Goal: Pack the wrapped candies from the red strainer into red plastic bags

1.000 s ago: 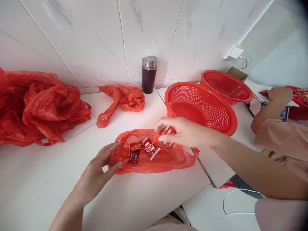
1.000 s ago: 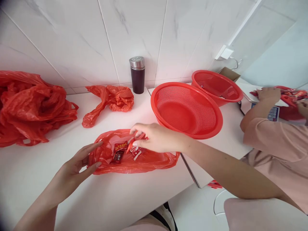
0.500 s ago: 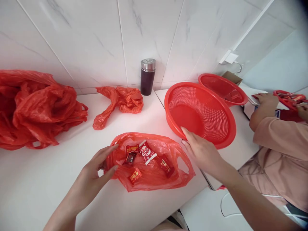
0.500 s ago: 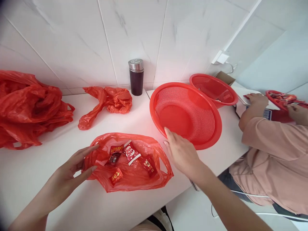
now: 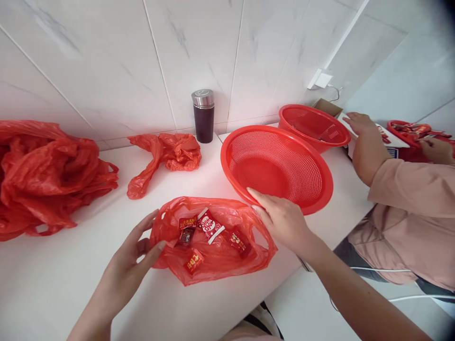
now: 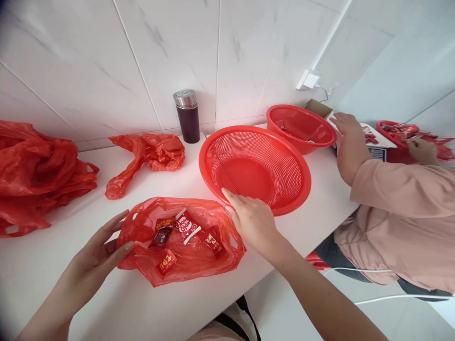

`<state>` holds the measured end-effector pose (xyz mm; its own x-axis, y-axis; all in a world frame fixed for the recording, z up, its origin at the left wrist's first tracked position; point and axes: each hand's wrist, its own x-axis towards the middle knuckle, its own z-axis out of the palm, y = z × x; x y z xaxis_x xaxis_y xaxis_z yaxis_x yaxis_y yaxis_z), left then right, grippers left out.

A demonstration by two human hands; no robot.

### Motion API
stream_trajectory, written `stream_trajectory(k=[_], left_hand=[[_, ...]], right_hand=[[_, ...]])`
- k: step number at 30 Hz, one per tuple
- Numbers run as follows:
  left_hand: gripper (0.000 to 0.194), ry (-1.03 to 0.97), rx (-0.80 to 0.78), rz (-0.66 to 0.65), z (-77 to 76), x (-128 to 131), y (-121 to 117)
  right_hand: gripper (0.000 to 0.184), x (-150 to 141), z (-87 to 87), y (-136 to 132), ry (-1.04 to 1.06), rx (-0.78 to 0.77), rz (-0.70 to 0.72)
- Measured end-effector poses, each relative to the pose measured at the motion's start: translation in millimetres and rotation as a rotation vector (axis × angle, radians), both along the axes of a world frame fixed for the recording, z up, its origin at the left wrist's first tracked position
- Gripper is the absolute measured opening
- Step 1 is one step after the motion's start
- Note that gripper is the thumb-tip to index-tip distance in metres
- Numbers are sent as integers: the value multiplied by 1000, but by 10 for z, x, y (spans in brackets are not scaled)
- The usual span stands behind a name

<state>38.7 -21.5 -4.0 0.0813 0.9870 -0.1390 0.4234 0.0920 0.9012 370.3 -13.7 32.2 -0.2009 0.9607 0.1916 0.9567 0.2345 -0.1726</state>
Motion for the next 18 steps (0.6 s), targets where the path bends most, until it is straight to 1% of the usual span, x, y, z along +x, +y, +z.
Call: stream_trajectory(k=[2, 4, 6, 7, 8, 10, 12, 13, 15, 17, 18], left_hand=[[69, -21, -3, 88, 8, -8, 16], [67, 26, -44, 132, 7, -38, 30], [61, 68, -125, 85, -2, -79, 34], [57, 74, -166, 43, -9, -99, 32], [53, 64, -198, 3, -16, -116, 30], [48, 16, -232, -46, -26, -137, 24], [44, -50, -242, -48, -25, -145, 18], [43, -82, -251, -39, -19, -149, 15], [42, -117, -276, 4, 5, -168, 3], [41, -93, -281, 80, 53, -206, -24], [41, -61, -267, 125, 93, -231, -45]], right_hand=[[41, 70, 14, 150, 26, 38, 8], [39, 107, 55, 252, 90, 162, 18], [37, 86, 135, 237, 209, 279, 16], [36, 59, 185, 179, 278, 301, 25], [34, 26, 232, 94, 334, 287, 51], [28, -28, 286, -120, 348, 184, 151], [25, -29, 246, -317, 233, 52, 223], [26, -3, 190, -388, 161, -9, 217], [32, 98, 46, -463, 67, -142, 143], [32, 224, -58, -461, 92, -305, 69], [30, 277, -68, -439, 142, -381, 53]])
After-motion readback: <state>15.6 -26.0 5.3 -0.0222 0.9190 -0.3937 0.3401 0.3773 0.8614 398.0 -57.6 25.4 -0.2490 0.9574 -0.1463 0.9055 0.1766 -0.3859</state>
